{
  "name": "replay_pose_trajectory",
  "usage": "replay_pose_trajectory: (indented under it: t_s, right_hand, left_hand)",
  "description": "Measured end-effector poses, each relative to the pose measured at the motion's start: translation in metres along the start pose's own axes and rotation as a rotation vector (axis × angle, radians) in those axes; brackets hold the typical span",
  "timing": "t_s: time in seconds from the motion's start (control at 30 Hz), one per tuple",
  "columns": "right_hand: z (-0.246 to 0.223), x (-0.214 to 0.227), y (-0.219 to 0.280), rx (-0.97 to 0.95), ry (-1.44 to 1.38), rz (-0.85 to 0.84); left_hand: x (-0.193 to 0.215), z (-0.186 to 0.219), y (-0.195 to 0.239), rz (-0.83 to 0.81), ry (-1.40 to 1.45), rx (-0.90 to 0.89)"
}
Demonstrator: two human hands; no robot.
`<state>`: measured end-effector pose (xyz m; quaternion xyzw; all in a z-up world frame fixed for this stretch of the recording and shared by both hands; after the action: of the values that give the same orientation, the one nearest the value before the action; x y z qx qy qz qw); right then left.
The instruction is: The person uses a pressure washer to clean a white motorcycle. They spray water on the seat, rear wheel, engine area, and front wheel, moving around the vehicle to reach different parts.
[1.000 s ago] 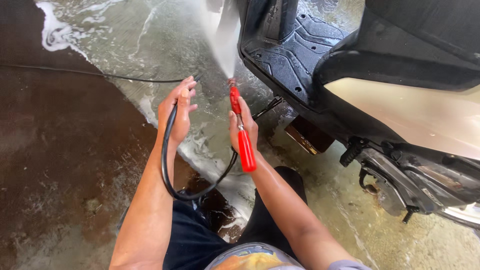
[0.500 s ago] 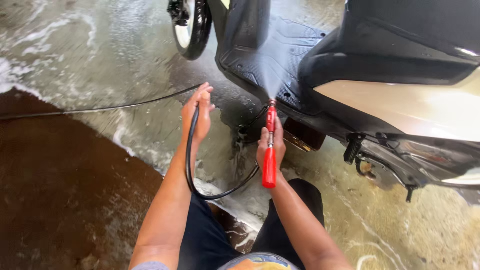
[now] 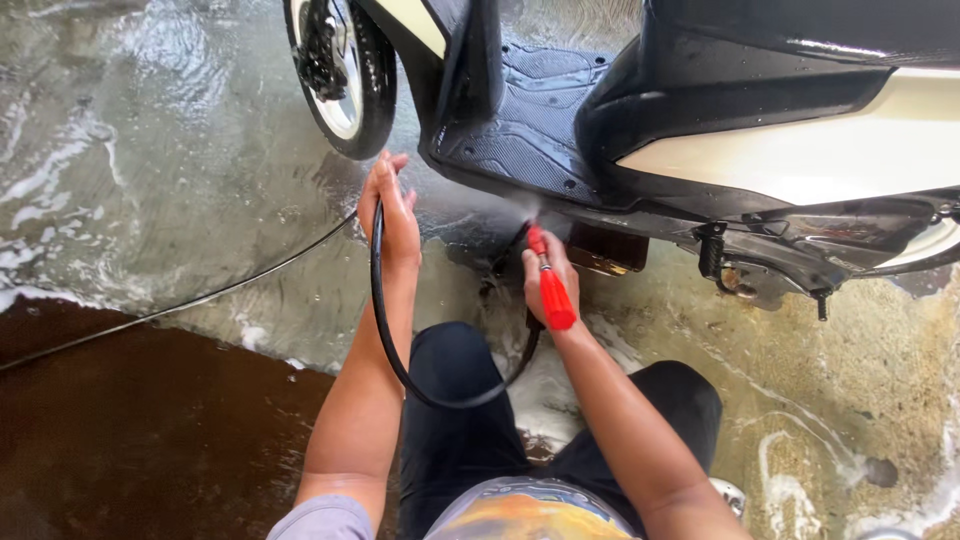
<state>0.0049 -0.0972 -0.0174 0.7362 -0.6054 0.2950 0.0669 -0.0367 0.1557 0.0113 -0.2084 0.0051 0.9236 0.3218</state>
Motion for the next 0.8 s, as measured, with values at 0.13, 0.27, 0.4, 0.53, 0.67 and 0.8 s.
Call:
replay_pose_trajectory:
  t_s: [0.13,0.27,0.4,0.53,0.67,0.8]
  right_hand:
    - [-0.045,-0.032,0.012,-0.021,-0.124,-0.125]
    - [-0.091,-0.058,0.010,0.317,-0.102,-0.119]
    - [-0.103,-0.070,-0.001,0.336,-0.083,-0.146]
    - [-0.103,-0.081,-0.005,0.467,-0.135,-0.024]
    - [-0.080,-0.096,-0.009,0.355,-0.049,-0.146]
    - [-0.074,-0.115,-0.022,0.308,-0.089,-0.199]
  left_hand:
    - [0.014,0.005,-0.013,-0.034,0.083,0.081]
    - [0.025,0.012,-0.023,-0.121,0.006,0.123]
    - [0.030,0.016,-0.030,-0.149,-0.061,0.138]
    - [0.032,0.007,-0.035,-0.155,-0.122,0.145]
    - [0.040,-0.012,-0.031,-0.134,-0.128,0.170]
    - [0.051,-0.014,-0.032,-0.160,-0.193,0.134]
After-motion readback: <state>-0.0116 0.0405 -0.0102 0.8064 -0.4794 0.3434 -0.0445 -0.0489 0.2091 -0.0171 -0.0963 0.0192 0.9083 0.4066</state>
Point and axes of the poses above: each hand's wrist, its own y-axis away from the middle knuckle, its own x-axis out of the back of the hand, z = x × y, the point moved 3 cm from there along -y, towards the middle knuckle, and after that the axes turned 1 degree about z, right-handed, at the moved point
